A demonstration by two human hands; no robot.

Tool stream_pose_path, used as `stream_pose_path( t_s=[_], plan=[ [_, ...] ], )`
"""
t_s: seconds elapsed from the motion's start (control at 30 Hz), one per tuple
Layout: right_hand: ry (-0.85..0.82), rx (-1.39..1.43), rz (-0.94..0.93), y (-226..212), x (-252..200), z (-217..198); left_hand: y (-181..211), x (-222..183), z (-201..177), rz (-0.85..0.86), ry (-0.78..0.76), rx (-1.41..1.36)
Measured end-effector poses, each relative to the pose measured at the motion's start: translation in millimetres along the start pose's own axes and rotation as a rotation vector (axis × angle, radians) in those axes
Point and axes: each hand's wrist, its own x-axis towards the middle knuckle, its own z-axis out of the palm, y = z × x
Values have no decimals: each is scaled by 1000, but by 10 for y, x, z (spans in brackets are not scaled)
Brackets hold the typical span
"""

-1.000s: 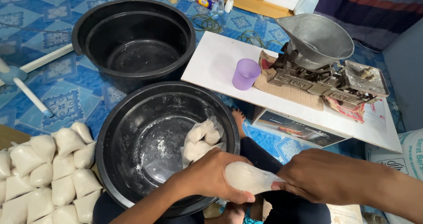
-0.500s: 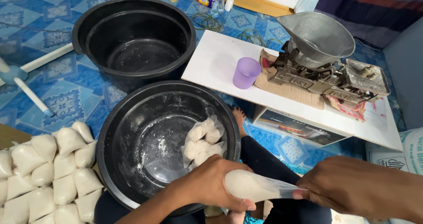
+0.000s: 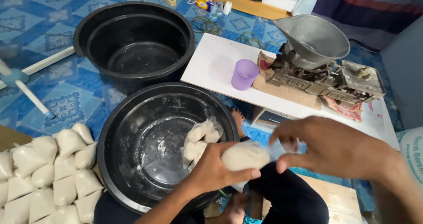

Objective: The person sits on the floor and repeatedly fills small plastic bags with a white dough-like substance from a metal bowl, then ties the bags closed. The filled bags are placed in a stack on the floor.

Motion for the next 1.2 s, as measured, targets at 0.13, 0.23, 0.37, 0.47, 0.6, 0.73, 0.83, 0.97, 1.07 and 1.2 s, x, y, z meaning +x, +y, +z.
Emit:
stream_pose_path(
  t_s=[0.13, 0.23, 0.37, 0.47, 0.6, 0.73, 0.83, 0.97, 1.07, 1.2],
  plan=[
    [577, 417, -366, 99, 135, 198, -86, 62, 68, 21, 173, -202],
    [717, 599, -466, 33, 359, 383, -102, 113, 65, 73, 259, -257],
    [816, 944, -624, -32, 722, 666, -32, 194, 16, 164, 320, -221],
    [990, 1000, -587, -76, 898, 800, -88, 290, 22, 193, 334, -184],
    [1181, 1050, -605, -75, 1074, 942, -195, 396, 76, 156, 315, -178],
    [1277, 1001, -540, -38, 1079, 983, -281, 460, 90, 307, 230, -290],
    [1288, 979, -535, -19, 1097, 1007, -217, 498, 46, 495, 310, -217],
    [1313, 1087, -519, 73, 1176, 1007, -327, 666, 19, 568, 625, -48],
    [1292, 1163, -490, 87, 1185, 1003, -190, 654, 15, 542, 635, -111],
    [1267, 1195, -491, 141, 1230, 1045, -170, 651, -70, 524, 615, -172]
  ],
)
